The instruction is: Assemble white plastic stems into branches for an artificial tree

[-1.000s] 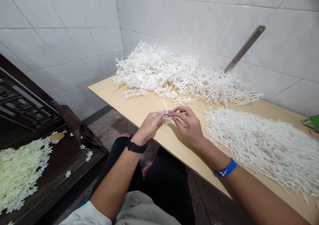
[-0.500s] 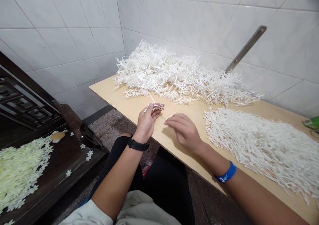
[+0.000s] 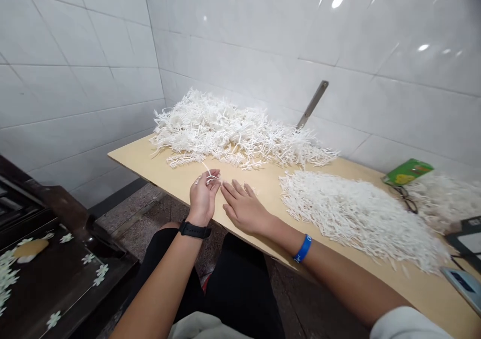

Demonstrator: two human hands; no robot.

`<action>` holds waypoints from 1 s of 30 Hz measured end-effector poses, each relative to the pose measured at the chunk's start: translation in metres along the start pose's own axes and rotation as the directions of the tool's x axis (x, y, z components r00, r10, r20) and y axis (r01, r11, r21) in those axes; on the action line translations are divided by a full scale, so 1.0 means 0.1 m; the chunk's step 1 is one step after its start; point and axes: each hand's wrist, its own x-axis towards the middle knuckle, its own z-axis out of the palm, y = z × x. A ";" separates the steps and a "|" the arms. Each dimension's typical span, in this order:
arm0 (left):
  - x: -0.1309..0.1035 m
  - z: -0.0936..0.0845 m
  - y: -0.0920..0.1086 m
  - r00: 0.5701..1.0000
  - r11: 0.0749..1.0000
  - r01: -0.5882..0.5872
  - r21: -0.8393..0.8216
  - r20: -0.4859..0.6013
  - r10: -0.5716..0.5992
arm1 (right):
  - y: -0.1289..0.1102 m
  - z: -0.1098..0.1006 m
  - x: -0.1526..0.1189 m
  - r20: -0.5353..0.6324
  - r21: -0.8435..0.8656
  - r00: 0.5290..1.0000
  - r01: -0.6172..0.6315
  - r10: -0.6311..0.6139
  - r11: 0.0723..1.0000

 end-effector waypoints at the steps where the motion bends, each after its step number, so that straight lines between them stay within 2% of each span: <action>1: 0.00 -0.01 0.00 1.000 1.000 -0.002 -0.006 0.001 0.002 | 0.05 -0.02 -0.02 0.031 0.004 0.999 -0.042 0.042 0.999; 4: -0.02 -0.03 0.01 1.000 1.000 0.002 -0.007 0.027 -0.001 | 0.32 -0.08 -0.19 0.060 -0.026 0.973 -0.224 0.225 0.974; 7: -0.04 -0.05 0.04 0.992 0.998 0.059 0.015 0.112 -0.061 | 0.63 -0.09 -0.44 0.018 -0.125 0.909 -0.412 0.417 0.903; 9: -0.05 -0.05 0.07 0.976 0.993 0.113 0.043 0.184 -0.119 | 0.79 -0.08 -0.59 -0.040 -0.192 0.879 -0.473 0.475 0.860; 11: -0.06 -0.04 0.11 0.958 0.987 0.143 0.072 0.242 -0.156 | 0.83 -0.10 -0.69 -0.137 -0.220 0.876 -0.482 0.462 0.848; 14: -0.18 -0.03 0.16 0.935 0.984 0.139 0.110 0.312 -0.167 | 0.66 -0.20 -0.75 -0.351 -0.109 0.880 -0.378 0.321 0.919; 16: -0.35 -0.05 0.16 0.897 0.975 0.142 0.172 0.394 -0.200 | 0.40 -0.31 -0.77 -0.463 0.070 0.850 -0.246 0.250 0.967; 17: -0.46 -0.06 0.15 0.864 0.964 0.144 0.224 0.447 -0.233 | 0.26 -0.37 -0.78 -0.478 0.172 0.843 -0.186 0.247 0.967; 18: -0.58 -0.08 0.12 0.830 0.952 0.143 0.271 0.491 -0.265 | 0.13 -0.41 -0.78 -0.459 0.256 0.853 -0.140 0.248 0.956; 19: -0.69 -0.11 0.09 0.819 0.949 0.133 0.286 0.507 -0.268 | 0.01 -0.44 -0.78 -0.420 0.293 0.881 -0.098 0.220 0.951; 21: -0.89 -0.16 0.02 0.843 0.944 0.077 0.320 0.485 -0.233 | -0.15 -0.46 -0.76 -0.334 0.288 0.932 -0.042 0.141 0.957; 23: -1.01 -0.21 -0.03 0.875 0.934 0.034 0.355 0.442 -0.200 | -0.22 -0.42 -0.72 -0.267 0.320 0.956 -0.030 0.121 0.947; 27: -1.05 -0.35 -0.02 0.891 0.928 0.086 0.364 0.388 -0.235 | -0.27 -0.39 -0.61 -0.162 0.485 0.979 -0.029 0.123 0.874; 29: -1.03 -0.46 0.02 0.886 0.930 0.105 0.351 0.392 -0.248 | -0.32 -0.54 -0.54 -0.179 0.433 0.984 0.067 0.013 0.899; 30: -1.02 -0.52 0.04 0.878 0.933 0.124 0.337 0.401 -0.261 | -0.32 -0.69 -0.49 -0.216 0.376 0.974 0.146 -0.067 0.915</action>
